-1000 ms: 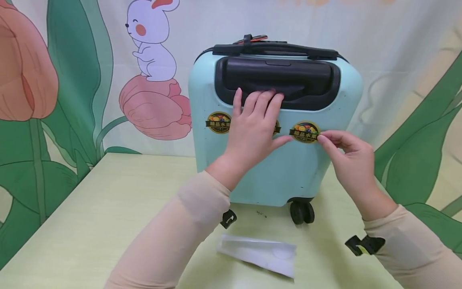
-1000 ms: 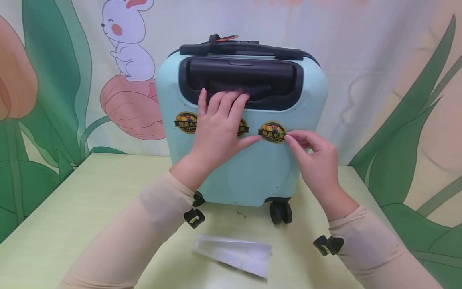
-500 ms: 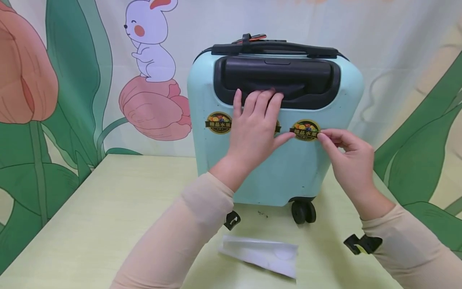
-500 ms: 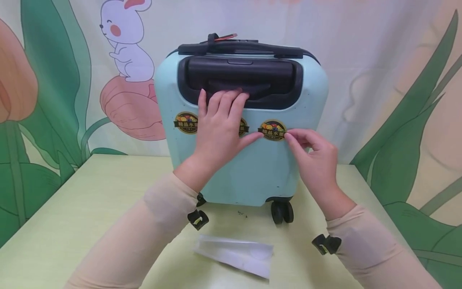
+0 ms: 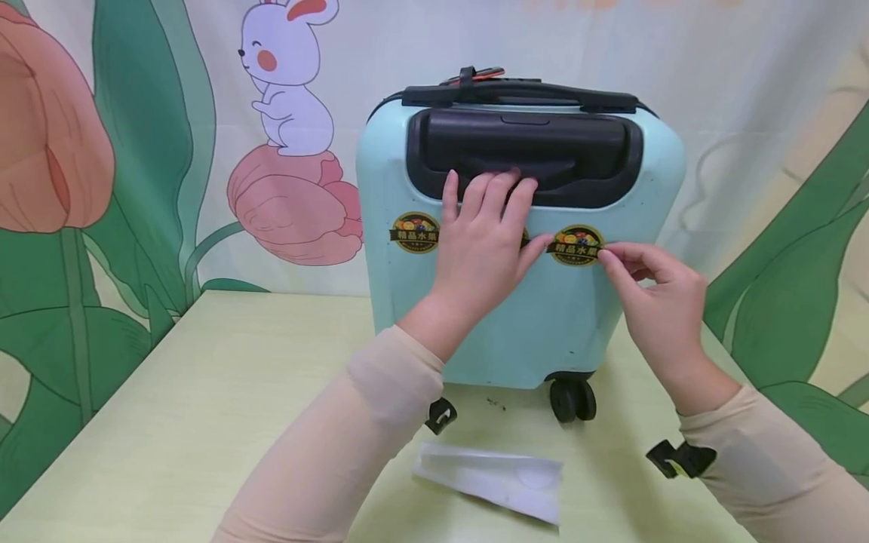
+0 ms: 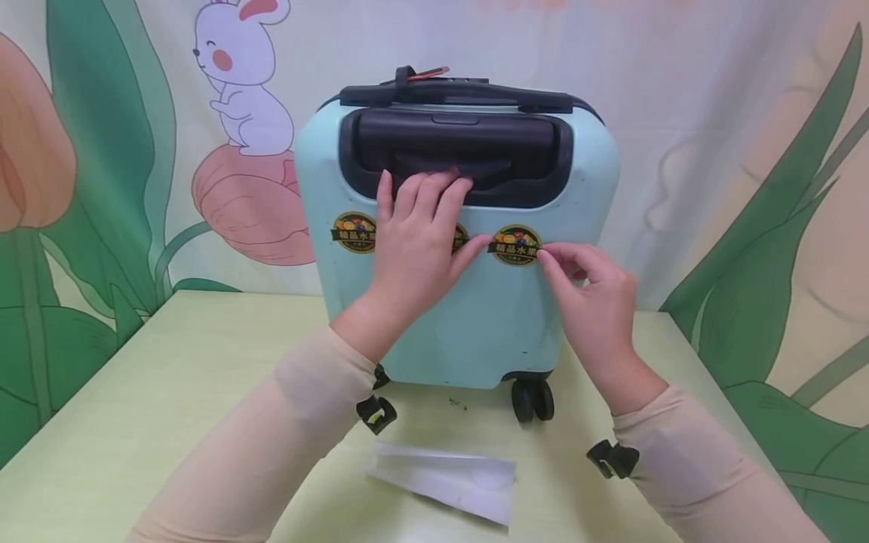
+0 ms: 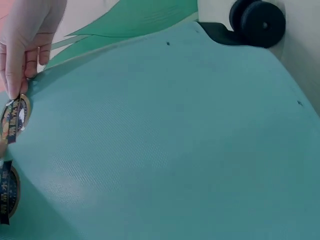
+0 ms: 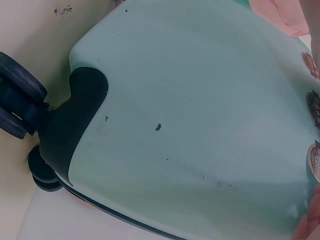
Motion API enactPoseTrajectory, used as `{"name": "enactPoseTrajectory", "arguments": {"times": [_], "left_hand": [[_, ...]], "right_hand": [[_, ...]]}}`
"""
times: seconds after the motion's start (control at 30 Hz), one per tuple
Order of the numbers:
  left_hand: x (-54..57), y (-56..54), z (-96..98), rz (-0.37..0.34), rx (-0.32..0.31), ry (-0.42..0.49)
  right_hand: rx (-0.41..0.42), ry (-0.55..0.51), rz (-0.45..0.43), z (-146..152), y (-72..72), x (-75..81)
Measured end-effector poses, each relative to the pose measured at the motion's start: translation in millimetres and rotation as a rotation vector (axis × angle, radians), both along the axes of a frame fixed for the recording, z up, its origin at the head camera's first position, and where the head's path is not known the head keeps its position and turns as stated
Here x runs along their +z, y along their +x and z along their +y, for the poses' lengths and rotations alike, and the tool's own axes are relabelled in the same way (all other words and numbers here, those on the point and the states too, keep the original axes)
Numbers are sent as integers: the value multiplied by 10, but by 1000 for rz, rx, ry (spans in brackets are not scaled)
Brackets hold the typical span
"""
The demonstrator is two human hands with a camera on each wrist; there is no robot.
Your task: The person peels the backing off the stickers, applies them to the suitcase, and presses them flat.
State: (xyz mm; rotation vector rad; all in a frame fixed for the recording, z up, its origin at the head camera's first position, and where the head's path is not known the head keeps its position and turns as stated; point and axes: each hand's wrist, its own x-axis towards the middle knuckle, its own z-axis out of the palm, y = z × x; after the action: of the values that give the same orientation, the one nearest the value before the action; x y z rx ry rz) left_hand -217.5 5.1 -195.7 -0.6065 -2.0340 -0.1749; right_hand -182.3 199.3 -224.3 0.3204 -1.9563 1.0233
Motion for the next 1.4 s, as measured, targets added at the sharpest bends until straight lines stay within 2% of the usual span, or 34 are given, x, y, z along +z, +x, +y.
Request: {"name": "enactPoseTrajectory", "arguments": {"times": [0.13, 0.53, 0.73, 0.8, 0.87, 0.97, 1.03, 1.1, 1.23, 1.3, 1.4], "left_hand": [[-24, -12, 10, 24, -8, 6], [-7, 8, 23, -22, 3, 5], [-8, 8, 28, -11, 4, 7], [-7, 8, 27, -5, 6, 7], [-8, 6, 25, -2, 9, 7], [-10, 5, 22, 4, 11, 4], [-9, 4, 22, 10, 10, 2], [-9, 5, 21, 11, 11, 2], [-5, 12, 18, 10, 14, 2], [-5, 16, 16, 6, 15, 0], [-4, 25, 14, -8, 12, -7]], "right_hand": [[-11, 20, 30, 4, 6, -14], [-49, 90, 139, 9, -28, -26], [-88, 131, 187, 42, -15, -19], [-89, 134, 215, 69, -27, -46], [-71, 159, 285, 88, -43, -106], [-7, 291, 455, 66, -65, -231], [34, 427, 564, 22, -71, -319], [53, 578, 618, -28, -70, -392], [26, 823, 553, -107, -74, -509], [-5, 897, 495, -129, -92, -554], [-61, 948, 428, -141, -127, -598]]}}
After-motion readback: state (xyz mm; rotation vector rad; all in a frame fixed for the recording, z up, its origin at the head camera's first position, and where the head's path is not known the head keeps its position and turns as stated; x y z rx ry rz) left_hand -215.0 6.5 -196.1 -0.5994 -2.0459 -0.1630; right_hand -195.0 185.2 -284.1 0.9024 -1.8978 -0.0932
